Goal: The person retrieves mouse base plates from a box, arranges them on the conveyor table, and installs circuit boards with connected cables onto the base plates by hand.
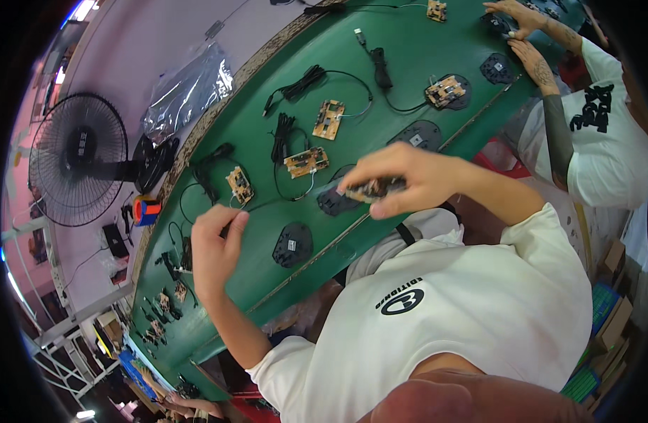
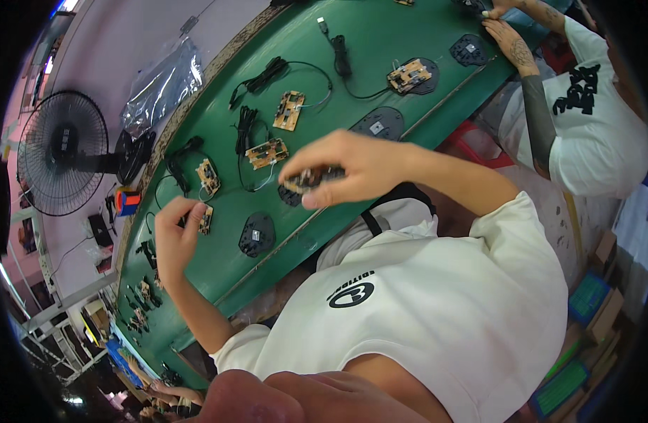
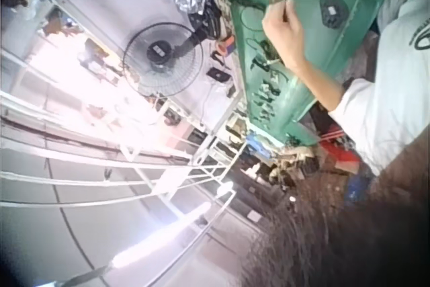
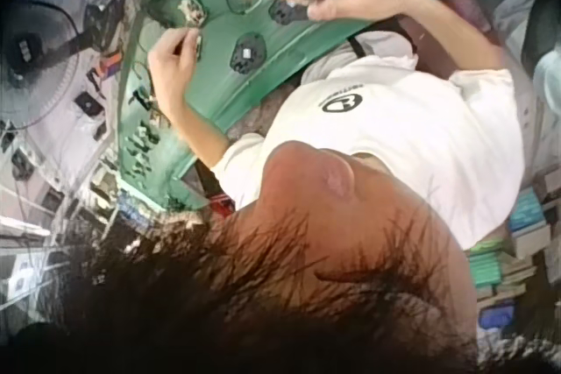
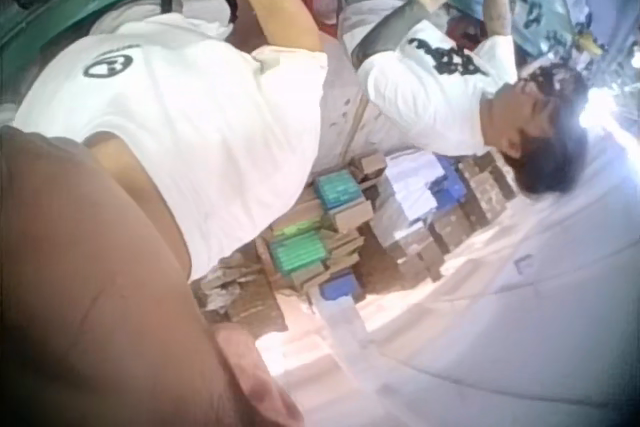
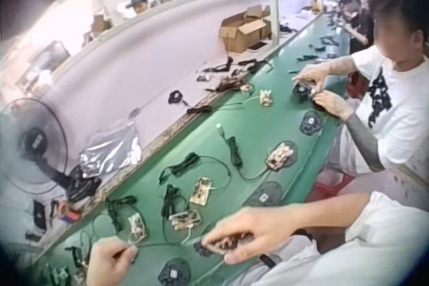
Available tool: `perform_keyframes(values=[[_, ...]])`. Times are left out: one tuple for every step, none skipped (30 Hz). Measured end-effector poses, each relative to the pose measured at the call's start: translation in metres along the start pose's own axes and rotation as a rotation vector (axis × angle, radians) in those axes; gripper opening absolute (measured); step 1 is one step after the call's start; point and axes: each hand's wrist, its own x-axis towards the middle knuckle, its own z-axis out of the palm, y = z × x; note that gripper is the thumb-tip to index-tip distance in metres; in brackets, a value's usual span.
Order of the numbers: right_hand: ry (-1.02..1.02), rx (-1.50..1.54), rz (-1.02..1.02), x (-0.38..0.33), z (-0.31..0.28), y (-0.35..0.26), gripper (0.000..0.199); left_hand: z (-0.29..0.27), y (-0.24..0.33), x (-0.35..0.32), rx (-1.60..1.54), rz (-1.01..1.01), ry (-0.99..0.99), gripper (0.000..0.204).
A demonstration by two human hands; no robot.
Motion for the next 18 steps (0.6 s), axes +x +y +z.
perform_keyframes(values=[[-0.039, -0.018, -0.023, 0.004, 0.012, 0.007, 0.048, 0.006, -0.012, -0.009, 0.012, -0.003, 0.000, 0.011], [-0.076, -0.039, -0.046, 0.011, 0.022, 0.014, 0.048, 0.013, -0.019, -0.016, 0.012, -0.007, -0.001, 0.011], [-0.084, -0.067, -0.106, 0.018, 0.030, 0.018, 0.047, 0.021, -0.024, -0.023, -0.056, -0.030, 0.050, 0.011], [-0.081, -0.067, -0.104, 0.026, 0.034, 0.017, 0.047, 0.026, -0.028, -0.027, -0.125, -0.047, 0.100, 0.011], [-0.063, -0.082, -0.116, 0.033, 0.037, 0.016, 0.047, 0.027, -0.031, -0.029, -0.168, -0.063, 0.075, 0.012], [-0.047, -0.104, -0.126, 0.039, 0.035, 0.015, 0.047, 0.027, -0.031, -0.026, -0.175, -0.052, 0.078, 0.012], [-0.006, -0.131, -0.165, 0.044, 0.030, 0.009, 0.047, 0.024, -0.029, -0.020, -0.209, -0.101, 0.111, 0.013], [0.057, -0.168, -0.221, 0.047, 0.024, 0.005, 0.045, 0.021, -0.024, -0.013, -0.244, -0.148, 0.143, 0.013], [0.101, -0.194, -0.268, 0.048, 0.013, 0.000, 0.045, 0.015, -0.014, -0.002, -0.276, -0.135, 0.195, 0.015], [0.152, -0.218, -0.318, 0.050, 0.002, -0.006, 0.044, 0.004, -0.006, 0.011, -0.230, -0.065, 0.198, 0.014], [0.239, -0.288, -0.339, 0.047, -0.013, -0.013, 0.043, -0.002, 0.006, 0.029, -0.211, 0.036, 0.231, 0.014], [0.319, -0.355, -0.366, 0.044, -0.028, -0.021, 0.042, -0.006, 0.017, 0.048, -0.189, 0.131, 0.271, 0.014], [0.407, -0.298, -0.319, 0.039, -0.044, -0.028, 0.041, -0.004, 0.023, 0.070, -0.240, 0.177, 0.315, 0.015], [0.504, -0.244, -0.270, 0.030, -0.060, -0.034, 0.040, 0.000, 0.032, 0.095, -0.295, 0.230, 0.351, 0.015], [0.624, -0.338, -0.319, 0.024, -0.082, -0.033, 0.040, 0.003, 0.041, 0.119, -0.292, 0.264, 0.341, 0.018], [0.744, -0.435, -0.366, 0.020, -0.104, -0.032, 0.040, 0.008, 0.052, 0.143, -0.291, 0.299, 0.330, 0.021], [0.757, -0.448, -0.370, 0.019, -0.119, -0.031, 0.040, 0.019, 0.059, 0.169, -0.294, 0.351, 0.329, 0.021], [0.872, -0.406, -0.302, 0.019, -0.131, -0.031, 0.047, 0.029, 0.064, 0.190, -0.296, 0.397, 0.337, 0.021]])
